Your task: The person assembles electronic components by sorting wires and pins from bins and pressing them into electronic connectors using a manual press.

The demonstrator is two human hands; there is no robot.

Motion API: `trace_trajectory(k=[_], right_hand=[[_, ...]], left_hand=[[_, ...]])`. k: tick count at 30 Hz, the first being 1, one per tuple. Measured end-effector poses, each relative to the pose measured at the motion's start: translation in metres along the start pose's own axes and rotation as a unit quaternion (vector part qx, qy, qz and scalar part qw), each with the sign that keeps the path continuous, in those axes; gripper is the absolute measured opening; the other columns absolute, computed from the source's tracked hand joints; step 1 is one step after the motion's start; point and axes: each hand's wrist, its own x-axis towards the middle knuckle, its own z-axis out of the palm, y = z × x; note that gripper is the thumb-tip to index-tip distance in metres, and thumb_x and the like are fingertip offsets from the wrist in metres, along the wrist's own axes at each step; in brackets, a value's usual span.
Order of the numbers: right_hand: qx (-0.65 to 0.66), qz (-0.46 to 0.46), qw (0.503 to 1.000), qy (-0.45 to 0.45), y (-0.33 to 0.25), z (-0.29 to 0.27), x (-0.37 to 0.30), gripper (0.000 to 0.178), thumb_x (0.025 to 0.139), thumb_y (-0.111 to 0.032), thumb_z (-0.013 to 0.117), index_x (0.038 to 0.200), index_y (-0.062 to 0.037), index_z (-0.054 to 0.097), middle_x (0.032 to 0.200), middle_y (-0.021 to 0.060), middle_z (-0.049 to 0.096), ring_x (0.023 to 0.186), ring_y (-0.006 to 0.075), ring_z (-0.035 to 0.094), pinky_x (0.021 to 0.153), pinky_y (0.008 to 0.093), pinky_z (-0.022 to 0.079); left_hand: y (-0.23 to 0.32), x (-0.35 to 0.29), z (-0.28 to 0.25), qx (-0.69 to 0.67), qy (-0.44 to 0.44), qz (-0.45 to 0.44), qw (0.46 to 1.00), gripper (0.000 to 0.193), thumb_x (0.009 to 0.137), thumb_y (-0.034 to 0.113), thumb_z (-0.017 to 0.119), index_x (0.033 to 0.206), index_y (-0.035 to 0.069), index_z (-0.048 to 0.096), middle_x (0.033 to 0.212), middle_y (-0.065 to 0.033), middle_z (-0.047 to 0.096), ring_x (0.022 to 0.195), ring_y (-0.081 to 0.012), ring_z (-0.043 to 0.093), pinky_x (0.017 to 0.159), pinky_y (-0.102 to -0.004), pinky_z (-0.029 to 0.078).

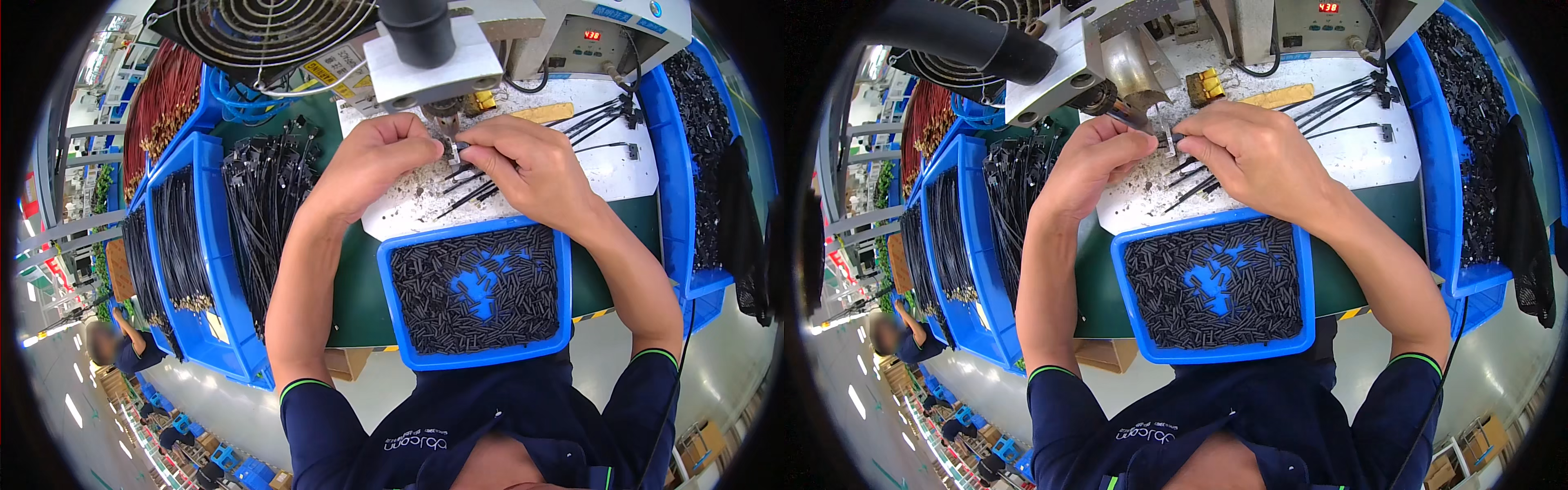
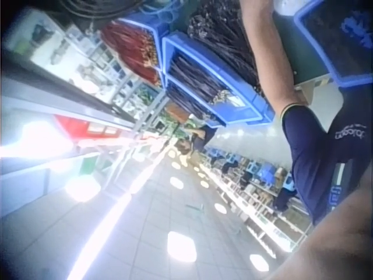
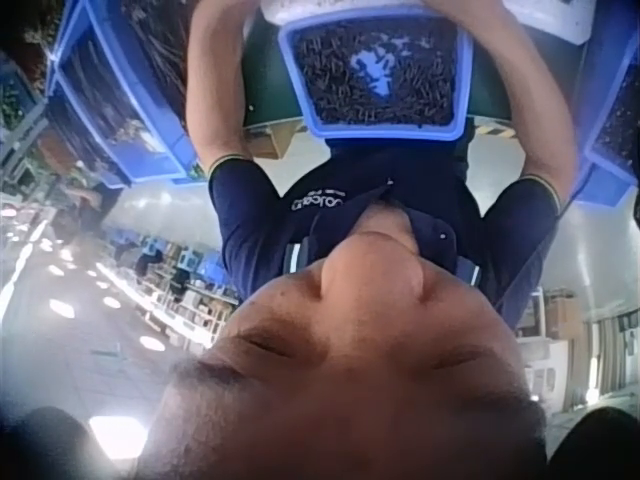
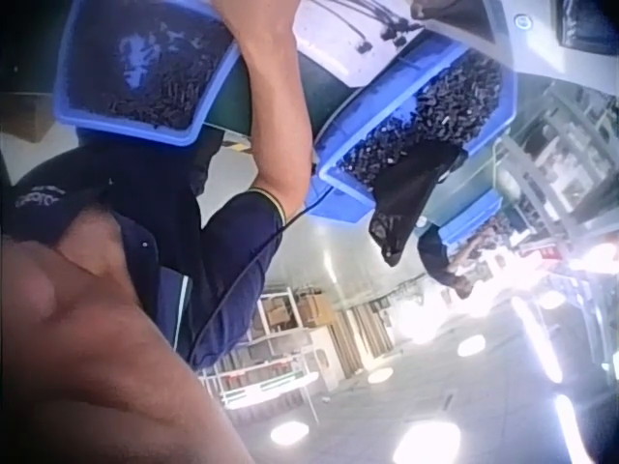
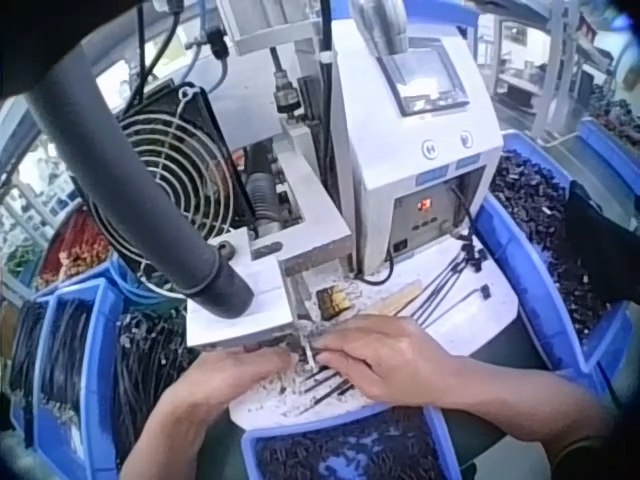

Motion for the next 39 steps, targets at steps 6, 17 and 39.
trace_trajectory(k=[6, 17, 39], right_hand=[[0.0, -0.006, 1.0, 0.006, 0.001, 0.0, -0.001, 0.016, 0.09, -0.006, 0.073, 0.103, 0.0024, 0.074, 0.092, 0.0159, 0.073, 0.081, 0.0303, 0.071, 0.072, 0.0353, 0.056], [0.001, -0.021, 1.0, 0.02, 0.001, 0.001, 0.001, 0.013, 0.089, -0.008, 0.073, 0.098, 0.0015, 0.073, 0.09, 0.0162, 0.072, 0.079, 0.0349, 0.07, 0.069, 0.0405, 0.056], [-0.015, -0.014, 1.0, 0.007, 0.003, -0.002, -0.003, 0.016, 0.089, -0.008, 0.074, 0.1, 0.0025, 0.073, 0.092, 0.0175, 0.073, 0.084, 0.0343, 0.072, 0.075, 0.0383, 0.057]], left_hand=[[0.0, 0.001, 0.002, 0.003, 0.001, -0.002, 1.0, 0.017, 0.089, 0.017, 0.072, 0.078, 0.008, 0.063, 0.073, 0.007, 0.058, 0.066, -0.0021, 0.047, 0.058, -0.0225, 0.036], [0.0, 0.003, -0.004, 0.005, -0.014, -0.01, 1.0, 0.014, 0.089, 0.016, 0.072, 0.081, 0.006, 0.066, 0.075, 0.0054, 0.061, 0.067, -0.0029, 0.05, 0.06, -0.0232, 0.038], [-0.002, 0.001, 0.006, -0.03, 0.034, -0.014, 0.999, 0.019, 0.088, 0.013, 0.072, 0.1, -0.001, 0.072, 0.086, 0.0002, 0.069, 0.072, -0.0051, 0.058, 0.064, -0.0235, 0.045]])
